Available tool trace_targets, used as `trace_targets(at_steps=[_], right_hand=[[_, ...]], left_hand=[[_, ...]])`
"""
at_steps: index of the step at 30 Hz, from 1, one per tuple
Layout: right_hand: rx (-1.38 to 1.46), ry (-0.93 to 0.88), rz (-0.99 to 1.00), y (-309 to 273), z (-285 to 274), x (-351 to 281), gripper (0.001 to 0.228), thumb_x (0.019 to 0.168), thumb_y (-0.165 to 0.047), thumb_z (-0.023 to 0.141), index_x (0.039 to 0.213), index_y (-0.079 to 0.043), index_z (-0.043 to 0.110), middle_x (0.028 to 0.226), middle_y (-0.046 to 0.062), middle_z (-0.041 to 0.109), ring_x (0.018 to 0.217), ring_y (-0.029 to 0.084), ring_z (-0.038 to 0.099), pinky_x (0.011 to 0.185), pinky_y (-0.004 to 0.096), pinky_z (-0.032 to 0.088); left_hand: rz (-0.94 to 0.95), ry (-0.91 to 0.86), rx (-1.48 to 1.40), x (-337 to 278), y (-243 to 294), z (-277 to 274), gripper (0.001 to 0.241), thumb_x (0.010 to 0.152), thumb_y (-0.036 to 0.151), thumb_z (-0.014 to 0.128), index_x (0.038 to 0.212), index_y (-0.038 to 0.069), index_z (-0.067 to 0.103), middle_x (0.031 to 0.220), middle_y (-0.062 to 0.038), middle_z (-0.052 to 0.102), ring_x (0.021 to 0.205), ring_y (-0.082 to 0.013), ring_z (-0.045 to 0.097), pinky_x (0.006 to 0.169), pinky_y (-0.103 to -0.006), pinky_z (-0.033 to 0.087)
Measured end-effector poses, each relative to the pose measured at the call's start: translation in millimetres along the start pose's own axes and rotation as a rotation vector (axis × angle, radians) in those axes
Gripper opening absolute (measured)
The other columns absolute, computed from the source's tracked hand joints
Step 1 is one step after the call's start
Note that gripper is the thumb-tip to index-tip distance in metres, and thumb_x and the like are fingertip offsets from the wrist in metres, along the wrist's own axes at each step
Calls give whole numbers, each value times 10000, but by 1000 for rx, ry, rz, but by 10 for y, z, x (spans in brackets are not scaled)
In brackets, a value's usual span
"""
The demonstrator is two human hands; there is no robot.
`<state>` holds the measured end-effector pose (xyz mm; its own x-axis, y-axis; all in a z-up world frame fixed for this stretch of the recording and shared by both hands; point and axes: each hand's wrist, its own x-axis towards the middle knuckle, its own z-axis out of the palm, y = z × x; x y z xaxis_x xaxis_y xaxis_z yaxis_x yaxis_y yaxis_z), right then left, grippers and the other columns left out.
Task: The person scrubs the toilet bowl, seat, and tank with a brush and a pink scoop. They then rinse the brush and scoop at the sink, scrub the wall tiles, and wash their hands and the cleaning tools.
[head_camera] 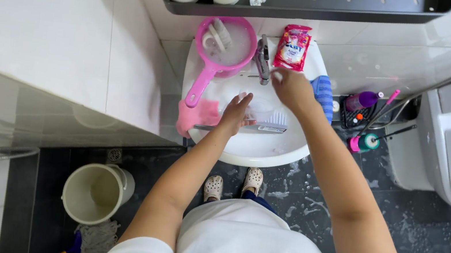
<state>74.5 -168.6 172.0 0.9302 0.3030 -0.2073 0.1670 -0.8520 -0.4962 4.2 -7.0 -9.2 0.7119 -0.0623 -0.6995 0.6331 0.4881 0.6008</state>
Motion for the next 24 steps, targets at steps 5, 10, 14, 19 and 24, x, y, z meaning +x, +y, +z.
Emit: trace_targets(at_steps=[5, 10, 14, 19, 24], right_hand=[[-227, 51, -199, 102, 37, 629, 423, 920, -69, 564, 1226, -296, 748, 1180, 196, 601, 1052, 376, 635, 828, 467, 543], [-267, 68, -123, 508, 114, 747, 323, 912, -67, 576, 1088, -250, 775, 1242, 179, 553, 1128, 371, 611, 887, 463, 529], [12, -91, -102, 867, 498, 686, 212, 872, -74, 596, 924, -161, 783, 975, 151, 716, 921, 339, 700, 831, 442, 565], [35, -281, -167, 1328, 1334, 701, 148, 858, -150, 644, 855, -131, 790, 885, 156, 754, 882, 366, 711, 845, 456, 561], [93, -167, 47, 1009, 1515, 723, 380, 807, -239, 730, 1154, -103, 656, 1046, 187, 714, 986, 406, 661, 842, 507, 503]], left_hand=[[37, 6, 40, 310, 22, -47, 767, 901, 317, 682, 1578, 242, 329, 1348, -76, 534, 989, -255, 615, 794, -466, 605], [-6, 16, 23, 468, -112, 52, 714, 938, 263, 659, 1593, 275, 376, 1390, -103, 488, 1042, -291, 540, 873, -491, 645], [-84, -13, -23, 481, -50, 294, 544, 1016, 471, 482, 1525, 298, 399, 1328, -45, 577, 1091, -318, 636, 771, -466, 620], [-82, 75, 103, 549, -104, 549, 508, 1042, 528, 380, 1513, 341, 417, 1311, 3, 544, 1084, -237, 631, 737, -479, 631], [99, 164, 206, 461, -65, 516, 476, 1042, 479, 404, 1502, 375, 470, 1285, -25, 635, 1035, -178, 631, 672, -403, 606]])
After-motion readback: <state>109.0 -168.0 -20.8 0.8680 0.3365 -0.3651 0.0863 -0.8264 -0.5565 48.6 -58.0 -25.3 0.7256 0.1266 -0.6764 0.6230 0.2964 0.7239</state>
